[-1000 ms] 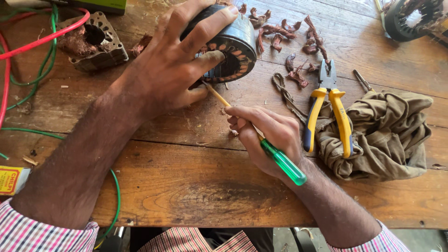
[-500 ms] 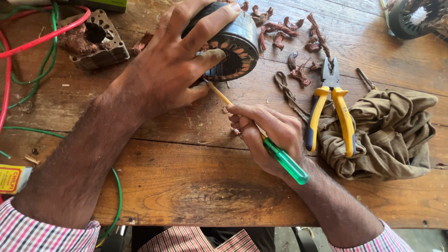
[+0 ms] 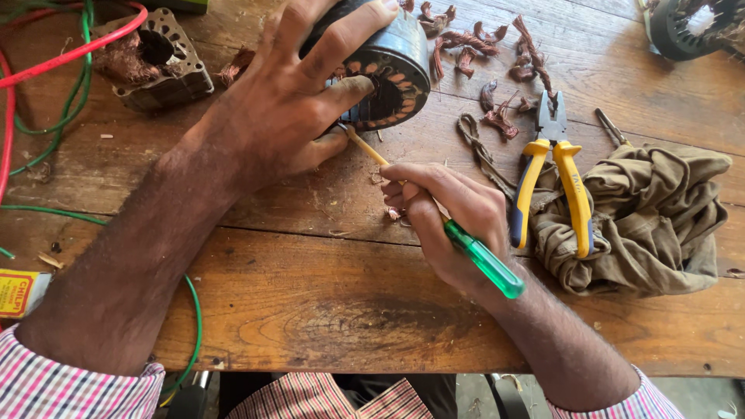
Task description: The person holds a burnt electric motor stator on a wooden workbench and uses a screwdriver to pry burnt copper windings out of the stator slots, working around the ring slot by slot. Extracted burnt wire pieces accumulate on the table, and the person briefly uses pliers to pull out a piece of winding.
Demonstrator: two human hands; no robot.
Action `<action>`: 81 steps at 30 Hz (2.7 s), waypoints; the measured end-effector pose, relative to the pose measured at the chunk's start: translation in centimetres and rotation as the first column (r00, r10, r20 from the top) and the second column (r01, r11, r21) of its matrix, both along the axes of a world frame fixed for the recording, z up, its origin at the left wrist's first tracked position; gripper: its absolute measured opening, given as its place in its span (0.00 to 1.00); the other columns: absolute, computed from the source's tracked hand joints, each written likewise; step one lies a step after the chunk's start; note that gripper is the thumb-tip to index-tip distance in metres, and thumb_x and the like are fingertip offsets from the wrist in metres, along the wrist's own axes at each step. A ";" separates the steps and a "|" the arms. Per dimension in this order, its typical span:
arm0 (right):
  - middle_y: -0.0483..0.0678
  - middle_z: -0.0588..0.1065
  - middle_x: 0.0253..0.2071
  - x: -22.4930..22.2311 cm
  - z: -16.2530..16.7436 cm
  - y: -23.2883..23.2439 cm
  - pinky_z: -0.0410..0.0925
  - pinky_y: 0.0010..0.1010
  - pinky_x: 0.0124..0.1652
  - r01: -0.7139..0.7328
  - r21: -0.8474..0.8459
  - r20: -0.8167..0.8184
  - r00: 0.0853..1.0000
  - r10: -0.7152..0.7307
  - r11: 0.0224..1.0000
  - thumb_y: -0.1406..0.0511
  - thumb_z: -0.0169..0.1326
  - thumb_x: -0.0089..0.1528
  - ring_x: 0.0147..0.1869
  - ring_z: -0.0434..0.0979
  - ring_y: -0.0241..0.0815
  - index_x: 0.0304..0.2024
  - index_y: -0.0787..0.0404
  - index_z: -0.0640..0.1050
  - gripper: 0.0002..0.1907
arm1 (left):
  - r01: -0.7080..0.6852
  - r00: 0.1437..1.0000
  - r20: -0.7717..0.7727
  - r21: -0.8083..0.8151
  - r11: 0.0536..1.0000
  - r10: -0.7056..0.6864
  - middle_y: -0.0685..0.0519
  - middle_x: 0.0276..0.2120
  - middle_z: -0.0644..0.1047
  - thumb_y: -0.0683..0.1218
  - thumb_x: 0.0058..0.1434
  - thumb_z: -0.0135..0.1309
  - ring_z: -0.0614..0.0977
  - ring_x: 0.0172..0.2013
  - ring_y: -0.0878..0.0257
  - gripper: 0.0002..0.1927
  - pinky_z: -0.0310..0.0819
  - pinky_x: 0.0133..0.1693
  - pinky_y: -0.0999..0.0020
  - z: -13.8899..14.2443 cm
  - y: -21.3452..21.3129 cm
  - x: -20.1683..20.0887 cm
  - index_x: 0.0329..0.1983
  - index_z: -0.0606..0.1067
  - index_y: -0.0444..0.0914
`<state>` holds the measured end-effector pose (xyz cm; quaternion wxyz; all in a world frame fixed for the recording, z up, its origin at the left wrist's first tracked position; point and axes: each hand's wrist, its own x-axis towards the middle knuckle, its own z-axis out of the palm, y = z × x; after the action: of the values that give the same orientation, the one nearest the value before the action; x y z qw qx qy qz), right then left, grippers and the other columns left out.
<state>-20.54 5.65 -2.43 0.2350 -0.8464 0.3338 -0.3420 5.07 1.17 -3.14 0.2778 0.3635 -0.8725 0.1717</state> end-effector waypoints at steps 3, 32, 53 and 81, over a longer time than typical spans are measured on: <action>0.52 0.82 0.43 -0.2 -0.3 -0.2 0.79 0.31 0.49 -0.038 -0.078 -0.017 0.999 0.037 0.996 0.76 0.46 0.64 0.47 0.87 0.41 0.54 0.66 0.77 0.17 | 0.002 1.000 -0.003 0.037 0.999 -0.002 0.48 0.73 0.54 0.50 0.50 0.73 0.53 0.71 0.46 0.27 0.62 0.71 0.42 -0.3 -0.3 -0.2 0.52 0.83 0.36; 0.52 0.76 0.50 -5.4 1.0 -0.3 0.75 0.34 0.43 -0.158 0.012 -0.152 0.976 0.158 0.987 0.73 0.54 0.65 0.44 0.81 0.44 0.66 0.60 0.72 0.25 | -0.125 0.973 0.190 -0.035 0.992 0.130 0.47 0.71 0.58 0.52 0.39 0.73 0.54 0.71 0.48 0.31 0.65 0.70 0.50 4.1 -1.1 -5.2 0.50 0.86 0.41; 0.54 0.81 0.45 2.6 0.9 -0.4 0.80 0.29 0.48 0.102 -0.039 0.137 0.986 -0.096 0.994 0.76 0.46 0.71 0.48 0.86 0.40 0.52 0.69 0.79 0.12 | 0.022 0.999 -0.040 0.007 1.000 -0.022 0.50 0.74 0.53 0.43 0.51 0.70 0.51 0.75 0.49 0.28 0.64 0.73 0.45 1.3 -0.5 2.7 0.58 0.83 0.39; 0.53 0.80 0.39 -2.5 1.7 1.1 0.75 0.28 0.40 0.072 -0.216 0.086 0.995 -0.055 0.974 0.78 0.51 0.66 0.40 0.84 0.40 0.48 0.68 0.80 0.10 | 0.011 0.995 -0.096 0.012 1.000 -0.009 0.53 0.73 0.57 0.40 0.66 0.64 0.55 0.75 0.54 0.12 0.65 0.75 0.49 1.7 1.2 -2.1 0.53 0.83 0.38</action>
<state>-23.06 6.71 -0.73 0.1426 -0.8417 0.3116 -0.4172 3.01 2.41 -1.45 0.3182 0.3687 -0.8609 0.1472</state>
